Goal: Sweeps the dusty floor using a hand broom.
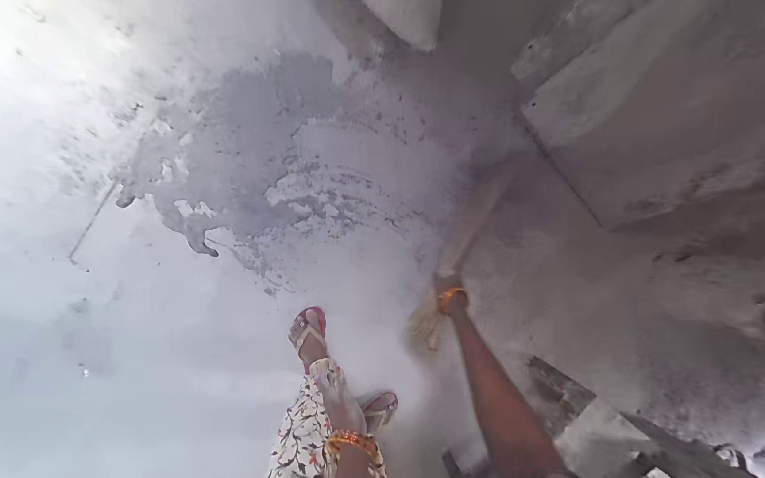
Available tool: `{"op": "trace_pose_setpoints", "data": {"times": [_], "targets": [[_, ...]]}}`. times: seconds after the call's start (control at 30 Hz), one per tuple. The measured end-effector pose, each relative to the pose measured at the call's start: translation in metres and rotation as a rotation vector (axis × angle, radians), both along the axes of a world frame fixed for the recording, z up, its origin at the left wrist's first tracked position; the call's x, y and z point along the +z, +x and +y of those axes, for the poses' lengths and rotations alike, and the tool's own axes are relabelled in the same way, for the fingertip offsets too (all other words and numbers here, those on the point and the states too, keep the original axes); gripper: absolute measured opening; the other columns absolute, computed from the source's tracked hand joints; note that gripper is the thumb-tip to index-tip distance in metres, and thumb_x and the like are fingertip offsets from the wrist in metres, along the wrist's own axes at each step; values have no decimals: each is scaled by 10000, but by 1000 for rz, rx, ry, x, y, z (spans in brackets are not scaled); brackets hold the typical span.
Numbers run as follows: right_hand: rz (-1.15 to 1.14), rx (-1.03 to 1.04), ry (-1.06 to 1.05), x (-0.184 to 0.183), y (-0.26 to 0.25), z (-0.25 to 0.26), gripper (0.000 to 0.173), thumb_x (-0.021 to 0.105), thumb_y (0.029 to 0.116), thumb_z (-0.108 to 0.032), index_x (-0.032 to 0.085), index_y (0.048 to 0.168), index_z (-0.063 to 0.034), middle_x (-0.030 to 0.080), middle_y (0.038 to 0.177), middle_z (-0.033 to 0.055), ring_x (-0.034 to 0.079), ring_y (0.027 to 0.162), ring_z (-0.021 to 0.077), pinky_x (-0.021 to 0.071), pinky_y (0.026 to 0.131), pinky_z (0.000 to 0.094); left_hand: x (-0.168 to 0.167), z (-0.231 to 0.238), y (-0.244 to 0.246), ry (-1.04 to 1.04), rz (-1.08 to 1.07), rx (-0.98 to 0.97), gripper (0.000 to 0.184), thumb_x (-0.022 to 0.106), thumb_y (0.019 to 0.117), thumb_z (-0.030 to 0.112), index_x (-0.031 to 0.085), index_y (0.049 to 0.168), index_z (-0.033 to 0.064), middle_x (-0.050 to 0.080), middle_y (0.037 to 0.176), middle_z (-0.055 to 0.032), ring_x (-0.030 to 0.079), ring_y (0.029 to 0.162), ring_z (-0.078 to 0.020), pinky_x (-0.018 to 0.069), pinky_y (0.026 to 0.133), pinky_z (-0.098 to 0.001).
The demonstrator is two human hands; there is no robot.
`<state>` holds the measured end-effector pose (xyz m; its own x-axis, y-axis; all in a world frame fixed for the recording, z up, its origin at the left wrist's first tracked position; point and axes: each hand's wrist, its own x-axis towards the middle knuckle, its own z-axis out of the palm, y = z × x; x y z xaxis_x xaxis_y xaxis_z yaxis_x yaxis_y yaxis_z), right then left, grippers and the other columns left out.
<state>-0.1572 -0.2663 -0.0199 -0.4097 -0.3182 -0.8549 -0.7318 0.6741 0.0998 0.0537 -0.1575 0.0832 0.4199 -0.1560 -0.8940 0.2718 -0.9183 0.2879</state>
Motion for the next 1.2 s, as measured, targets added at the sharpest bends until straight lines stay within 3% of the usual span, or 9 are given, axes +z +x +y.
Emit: {"op": "trace_pose_setpoints", "data": {"times": [0.23, 0.4, 0.6, 0.73, 0.8, 0.93, 1.0, 1.07, 1.2], "targets": [[-337, -63, -95, -3, 185, -80, 704, 601, 1037, -223, 239, 1598, 1, 595, 1382, 267, 598, 1284, 358, 457, 1093, 487, -12, 7, 3, 107, 74, -72, 533, 374, 1118, 179, 232, 1595, -13, 323, 1610, -275, 343, 1485, -387, 283, 1209, -519], [-94, -73, -210, 38, 144, -66, 608, 571, 1051, -211, 340, 1552, 45, 579, 1380, 306, 584, 1285, 402, 450, 1099, 505, -10, -19, 10, 99, 59, 10, 537, 407, 1109, 159, 246, 1593, -6, 304, 1624, -264, 331, 1496, -388, 290, 1211, -518], [208, 49, -105, 9, 39, -117, 475, 444, 1101, -146, 402, 1459, 163, 459, 1486, 358, 452, 1410, 443, 351, 1167, 512, -25, -21, 19, 14, 100, 162, 530, 425, 1092, 129, 271, 1563, -61, 273, 1626, -295, 316, 1492, -431, 285, 1211, -523], [-30, 83, -175, 13, 122, -151, 417, 402, 1101, -67, 403, 1442, 173, 476, 1461, 336, 483, 1363, 351, 347, 1156, 384, 4, -52, 44, 90, 250, 72, 528, 341, 1106, 103, 193, 1585, -65, 236, 1650, -271, 277, 1523, -372, 266, 1225, -466], [-103, 143, -153, -6, 174, -159, 480, 524, 1076, -186, 467, 1425, 139, 540, 1413, 336, 536, 1332, 405, 394, 1142, 484, 1, -54, 40, 103, 181, 62, 500, 352, 1109, 97, 246, 1560, -90, 293, 1616, -297, 336, 1491, -383, 292, 1212, -461], [-174, 203, -49, 15, 250, -164, 676, 588, 1041, -288, 289, 1569, 8, 594, 1358, 286, 607, 1244, 400, 480, 1050, 548, 1, -59, 54, 197, 176, 133, 515, 415, 1100, 131, 289, 1560, -64, 373, 1598, -241, 387, 1478, -310, 307, 1217, -414], [-160, 174, -108, 43, 250, -160, 625, 590, 1047, -254, 346, 1543, 38, 597, 1331, 313, 604, 1221, 425, 470, 1044, 559, 14, -81, 81, 215, 183, 313, 541, 418, 1096, 63, 214, 1573, -87, 287, 1637, -251, 303, 1518, -305, 231, 1235, -380], [-74, 153, -134, 71, 232, -150, 528, 536, 1078, -243, 434, 1465, 100, 579, 1349, 331, 581, 1250, 428, 449, 1074, 537, 2, -61, 61, 26, -223, 403, 491, 454, 1060, 53, 340, 1460, -208, 387, 1489, -422, 397, 1426, -472, 292, 1213, -439], [111, -46, -295, 106, 209, -165, 385, 483, 1087, -127, 520, 1352, 150, 575, 1334, 331, 576, 1212, 382, 440, 1050, 481, 10, -55, 82, 92, -131, 471, 513, 453, 1071, 77, 314, 1515, -140, 330, 1568, -360, 323, 1488, -434, 233, 1235, -473]]}}
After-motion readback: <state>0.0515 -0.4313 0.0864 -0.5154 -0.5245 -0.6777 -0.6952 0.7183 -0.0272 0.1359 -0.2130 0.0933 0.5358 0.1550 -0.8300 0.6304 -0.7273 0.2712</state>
